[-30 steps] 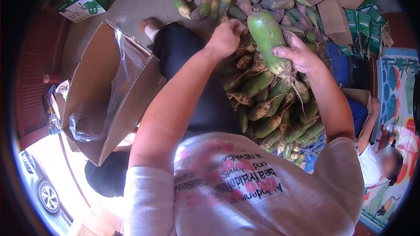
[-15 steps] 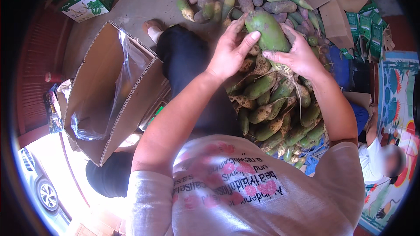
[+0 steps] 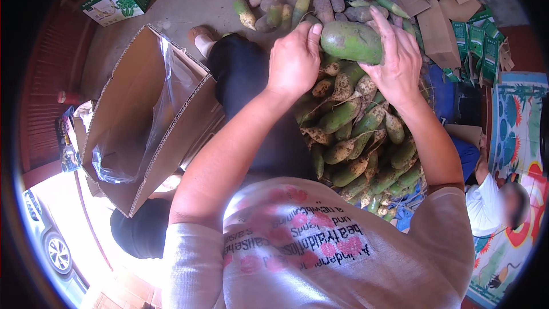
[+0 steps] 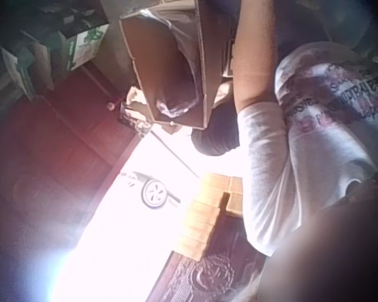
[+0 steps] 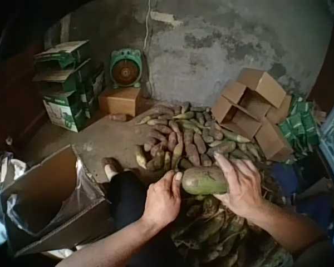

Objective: Selecting, weighing, and packing green radishes (daikon) into cardboard boxes.

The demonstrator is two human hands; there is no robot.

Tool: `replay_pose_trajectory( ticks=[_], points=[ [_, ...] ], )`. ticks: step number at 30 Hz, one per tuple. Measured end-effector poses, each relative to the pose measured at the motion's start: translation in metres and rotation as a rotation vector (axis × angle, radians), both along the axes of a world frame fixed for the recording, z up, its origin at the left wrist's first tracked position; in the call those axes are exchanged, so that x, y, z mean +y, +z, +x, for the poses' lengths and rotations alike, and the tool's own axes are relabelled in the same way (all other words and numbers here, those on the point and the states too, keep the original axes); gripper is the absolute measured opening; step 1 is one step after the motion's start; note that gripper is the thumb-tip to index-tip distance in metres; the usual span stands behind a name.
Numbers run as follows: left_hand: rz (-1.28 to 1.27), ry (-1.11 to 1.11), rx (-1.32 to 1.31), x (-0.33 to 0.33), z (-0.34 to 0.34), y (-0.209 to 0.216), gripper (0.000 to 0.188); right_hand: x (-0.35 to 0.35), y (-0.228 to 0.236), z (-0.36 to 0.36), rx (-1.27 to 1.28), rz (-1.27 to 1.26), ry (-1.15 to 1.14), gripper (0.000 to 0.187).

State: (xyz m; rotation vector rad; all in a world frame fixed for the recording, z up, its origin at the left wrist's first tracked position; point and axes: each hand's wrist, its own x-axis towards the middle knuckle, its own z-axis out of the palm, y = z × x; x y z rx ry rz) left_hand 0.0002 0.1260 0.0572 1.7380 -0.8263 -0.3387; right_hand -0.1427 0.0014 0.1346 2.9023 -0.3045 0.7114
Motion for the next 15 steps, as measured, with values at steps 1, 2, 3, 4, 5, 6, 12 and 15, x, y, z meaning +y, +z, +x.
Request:
replay_pose_trajectory(
  ticks=[1,2,3,4,5,6,12,15],
  points=[
    [-0.002,0.003,0.000,-0.001,-0.002,-0.003,0.029,-0.001,0.000,0.000,0.000,-0.002,0.003,0.099],
    [-0.081,0.023,0.001,-0.001,-0.004,-0.006,0.028,-0.001,0.000,0.000,-0.018,-0.066,0.022,0.098],
    [-0.155,0.047,0.003,0.001,-0.004,-0.007,0.026,0.000,-0.003,0.000,-0.036,-0.124,0.045,0.097],
    [-0.153,0.042,0.021,0.004,-0.003,-0.006,0.023,0.000,-0.005,0.001,-0.034,-0.120,0.058,0.097],
    [-0.132,0.024,0.033,0.008,-0.001,-0.007,0.021,0.001,-0.008,0.003,-0.002,-0.145,0.035,0.097],
    [-0.232,0.005,0.001,0.012,0.000,-0.006,0.019,0.001,-0.009,0.008,0.026,-0.168,0.023,0.096],
    [-0.311,-0.066,-0.029,0.048,0.009,0.040,0.013,-0.040,-0.027,0.021,0.135,-0.018,-0.178,0.080],
    [-0.235,0.086,-0.094,0.107,0.069,0.036,0.014,-0.077,-0.019,0.024,-0.037,0.319,-0.144,0.068]
  ],
)
